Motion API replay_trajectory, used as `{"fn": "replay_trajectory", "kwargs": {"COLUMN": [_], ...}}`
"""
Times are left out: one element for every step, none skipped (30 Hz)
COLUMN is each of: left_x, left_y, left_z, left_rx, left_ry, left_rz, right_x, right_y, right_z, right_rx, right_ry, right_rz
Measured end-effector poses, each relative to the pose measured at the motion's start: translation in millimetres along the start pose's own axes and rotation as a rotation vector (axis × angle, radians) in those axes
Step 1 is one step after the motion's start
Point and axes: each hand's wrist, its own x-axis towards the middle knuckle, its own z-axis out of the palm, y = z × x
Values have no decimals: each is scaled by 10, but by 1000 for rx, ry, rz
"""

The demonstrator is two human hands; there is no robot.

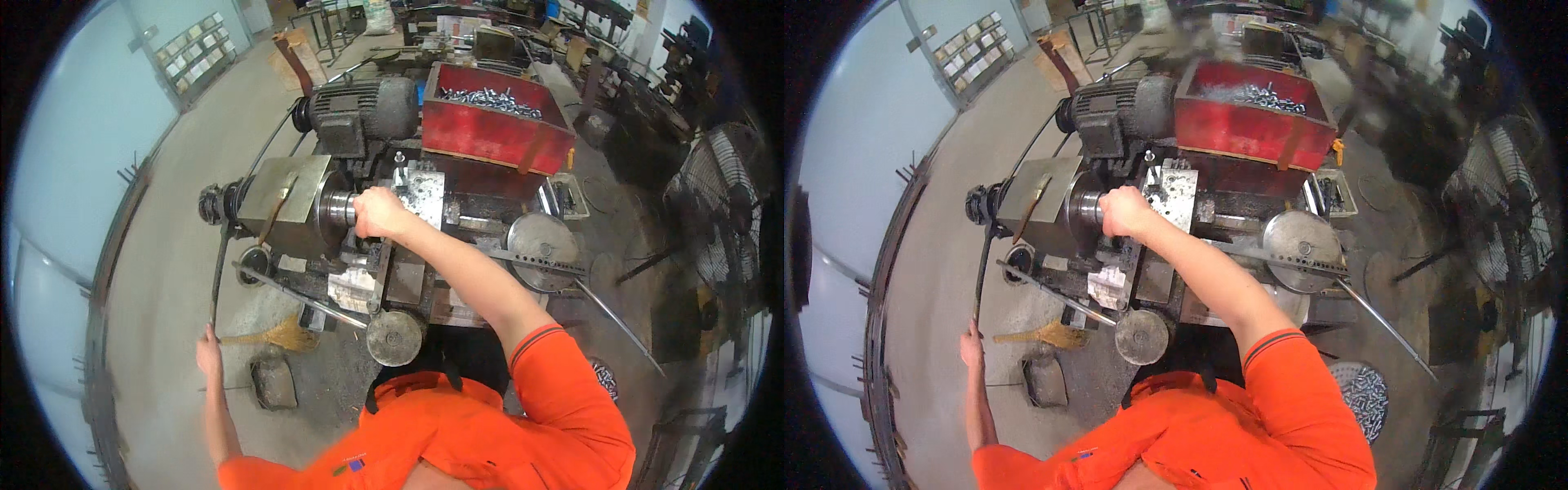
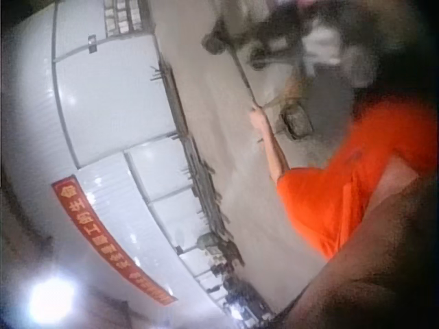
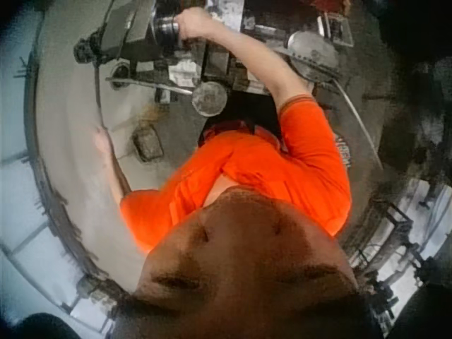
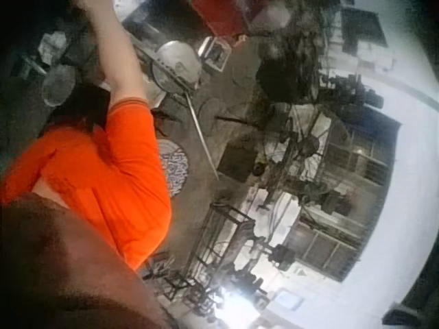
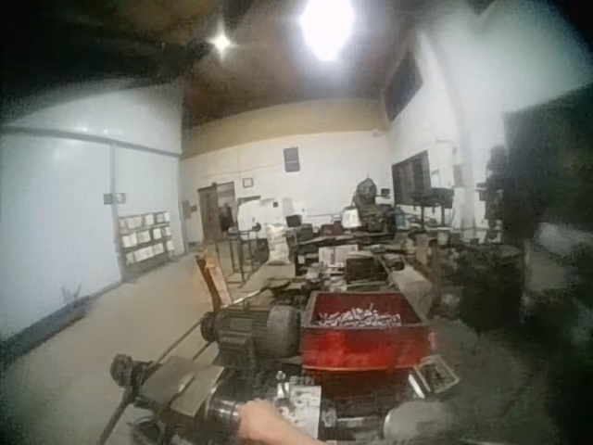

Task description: The person operates a metal turning lathe, repeatedly inserting small metal parts into the chuck, engaging the machine with a lever, and removing finished parts into a perforated metal basket. The cycle is repeated continuously throughout the clip.

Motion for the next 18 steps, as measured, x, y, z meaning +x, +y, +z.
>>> {"fn": "replay_trajectory", "kwargs": {"left_x": [-161,-395,-670,-830,-835,-817,-798,-812,-831,-859,-879,-911,-872,-799,-743,-709,-680,-656], "left_y": [88,272,500,613,631,648,639,586,570,556,553,580,604,630,652,664,645,612], "left_z": [27,65,85,57,33,22,7,40,39,26,-6,-54,-56,-35,-6,-9,23,82], "left_rx": [2,52,96,140,143,146,147,137,129,120,114,111,116,122,132,96,169,242], "left_ry": [-25,22,69,125,102,78,65,103,94,81,71,82,66,45,26,61,87,114], "left_rz": [-72,3,76,140,135,132,121,149,147,140,135,117,114,120,123,141,208,273], "right_x": [-8,-26,-39,-44,-53,-95,-137,-175,-228,-356,-476,-559,-635,-698,-735,-754,-777,-858], "right_y": [-9,42,68,73,84,101,64,57,102,94,122,244,433,696,941,1009,1044,1082], "right_z": [0,32,31,14,-5,-15,-59,-122,-226,-479,-687,-871,-1062,-1190,-1251,-1304,-1333,-1388], "right_rx": [4,29,17,8,0,-28,-56,-83,-120,-159,-195,-167,-141,-136,-129,-192,-256,-193], "right_ry": [5,111,102,95,89,89,96,104,94,80,68,70,72,182,291,500,709,574], "right_rz": [-10,-49,-25,-12,3,23,30,41,92,141,190,196,212,216,217,212,204,280]}}
